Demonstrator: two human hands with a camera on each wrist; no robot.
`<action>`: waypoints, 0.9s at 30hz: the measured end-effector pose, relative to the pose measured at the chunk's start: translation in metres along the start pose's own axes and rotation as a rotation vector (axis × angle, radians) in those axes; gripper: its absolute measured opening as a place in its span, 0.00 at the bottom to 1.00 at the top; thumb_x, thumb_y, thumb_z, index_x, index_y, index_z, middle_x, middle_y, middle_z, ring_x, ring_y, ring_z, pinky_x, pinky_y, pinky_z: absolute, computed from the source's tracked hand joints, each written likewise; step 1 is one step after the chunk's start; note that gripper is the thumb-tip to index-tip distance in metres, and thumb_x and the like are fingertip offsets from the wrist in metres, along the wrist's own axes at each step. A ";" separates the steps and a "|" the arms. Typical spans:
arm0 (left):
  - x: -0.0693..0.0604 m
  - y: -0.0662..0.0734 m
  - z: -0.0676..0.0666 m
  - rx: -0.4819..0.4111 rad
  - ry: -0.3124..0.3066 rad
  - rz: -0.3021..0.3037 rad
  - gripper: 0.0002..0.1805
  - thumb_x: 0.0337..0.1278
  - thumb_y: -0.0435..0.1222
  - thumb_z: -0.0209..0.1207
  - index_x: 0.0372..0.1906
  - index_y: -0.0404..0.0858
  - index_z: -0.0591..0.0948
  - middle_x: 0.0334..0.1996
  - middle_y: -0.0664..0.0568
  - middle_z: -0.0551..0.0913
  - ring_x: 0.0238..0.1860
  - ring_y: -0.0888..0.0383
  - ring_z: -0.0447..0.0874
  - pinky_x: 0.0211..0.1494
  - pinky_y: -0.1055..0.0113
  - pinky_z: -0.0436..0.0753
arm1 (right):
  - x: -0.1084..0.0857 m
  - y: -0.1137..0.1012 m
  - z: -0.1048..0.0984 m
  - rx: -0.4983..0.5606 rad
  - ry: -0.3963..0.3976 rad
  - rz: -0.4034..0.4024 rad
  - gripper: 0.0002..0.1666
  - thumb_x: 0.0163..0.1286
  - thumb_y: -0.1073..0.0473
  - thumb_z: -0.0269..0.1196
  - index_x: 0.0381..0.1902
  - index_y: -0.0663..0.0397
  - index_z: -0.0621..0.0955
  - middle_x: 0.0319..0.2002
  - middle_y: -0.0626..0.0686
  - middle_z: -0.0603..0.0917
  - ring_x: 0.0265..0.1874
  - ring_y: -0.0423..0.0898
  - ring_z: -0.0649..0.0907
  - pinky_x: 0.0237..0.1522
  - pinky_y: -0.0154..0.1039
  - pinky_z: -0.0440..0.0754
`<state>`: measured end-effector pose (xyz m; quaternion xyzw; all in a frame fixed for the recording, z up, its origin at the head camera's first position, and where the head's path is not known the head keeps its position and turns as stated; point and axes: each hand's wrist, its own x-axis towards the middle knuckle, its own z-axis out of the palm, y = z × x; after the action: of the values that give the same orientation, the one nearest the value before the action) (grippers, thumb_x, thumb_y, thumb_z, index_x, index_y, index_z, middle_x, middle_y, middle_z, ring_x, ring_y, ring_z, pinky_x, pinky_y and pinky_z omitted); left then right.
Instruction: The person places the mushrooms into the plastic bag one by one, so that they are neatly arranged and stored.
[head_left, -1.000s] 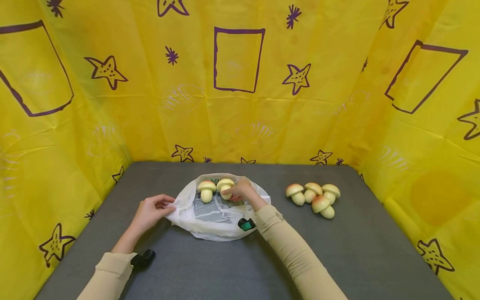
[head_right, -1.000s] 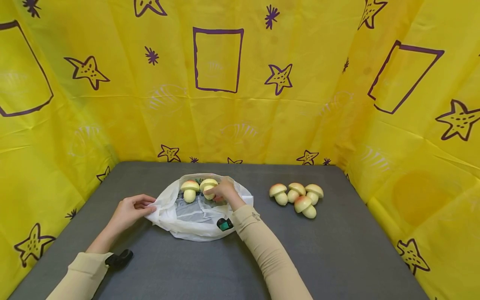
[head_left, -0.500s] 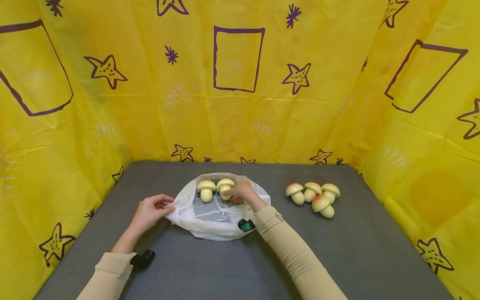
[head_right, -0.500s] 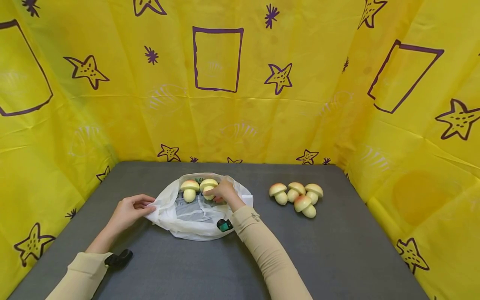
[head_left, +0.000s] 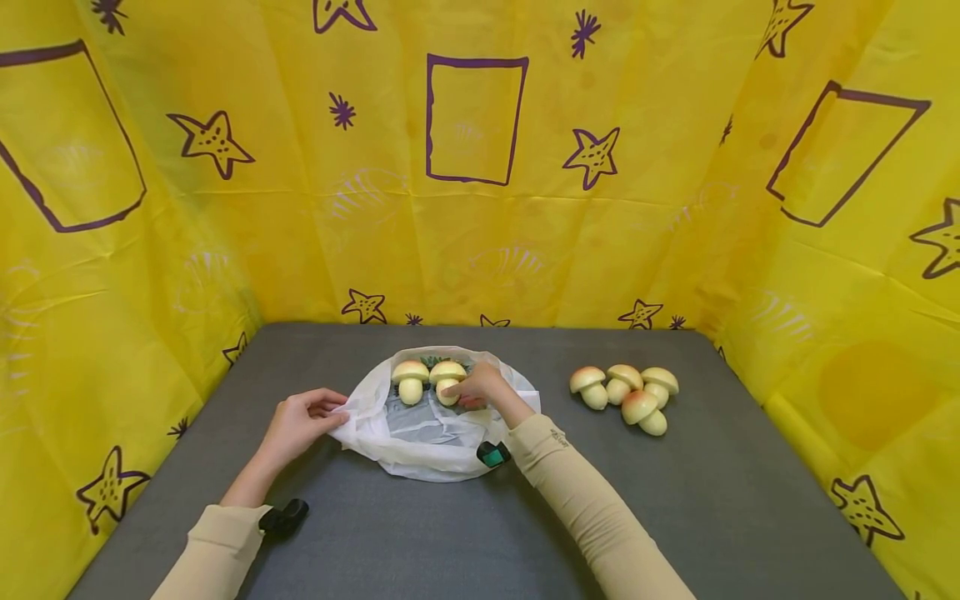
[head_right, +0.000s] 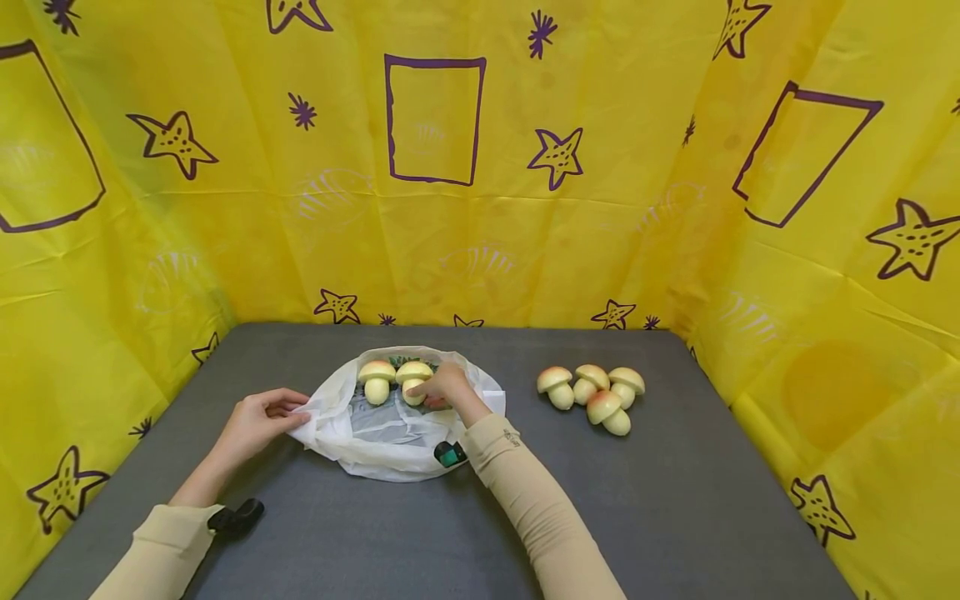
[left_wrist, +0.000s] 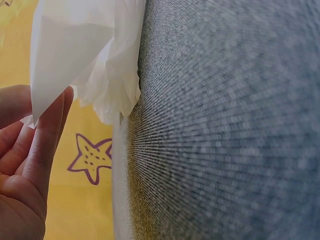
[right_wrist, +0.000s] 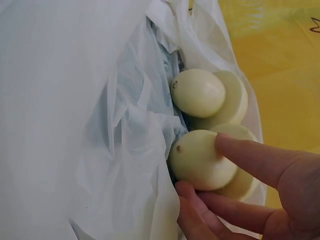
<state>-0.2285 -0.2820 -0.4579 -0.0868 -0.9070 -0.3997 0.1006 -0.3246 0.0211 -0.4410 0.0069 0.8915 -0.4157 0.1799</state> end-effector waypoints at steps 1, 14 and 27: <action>0.000 0.000 0.000 -0.001 0.000 0.001 0.12 0.50 0.40 0.69 0.40 0.40 0.84 0.35 0.48 0.86 0.32 0.61 0.80 0.35 0.74 0.80 | 0.000 0.000 0.000 0.002 -0.004 -0.001 0.25 0.50 0.50 0.75 0.33 0.66 0.80 0.24 0.57 0.85 0.22 0.47 0.86 0.27 0.36 0.83; -0.002 -0.002 0.001 -0.025 0.002 -0.003 0.13 0.49 0.39 0.69 0.40 0.40 0.84 0.35 0.47 0.85 0.31 0.63 0.80 0.35 0.74 0.80 | -0.004 0.002 0.001 0.073 -0.002 0.002 0.17 0.48 0.55 0.76 0.22 0.63 0.81 0.21 0.57 0.86 0.20 0.45 0.85 0.27 0.36 0.83; -0.003 -0.002 0.000 -0.021 0.004 -0.010 0.13 0.49 0.40 0.69 0.40 0.39 0.84 0.36 0.47 0.85 0.32 0.63 0.80 0.35 0.74 0.80 | -0.014 0.002 -0.009 0.018 0.006 -0.026 0.15 0.50 0.55 0.75 0.24 0.61 0.84 0.27 0.58 0.87 0.29 0.50 0.88 0.32 0.38 0.84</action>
<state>-0.2263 -0.2837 -0.4597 -0.0827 -0.9029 -0.4099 0.0993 -0.3142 0.0314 -0.4325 -0.0018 0.8883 -0.4259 0.1720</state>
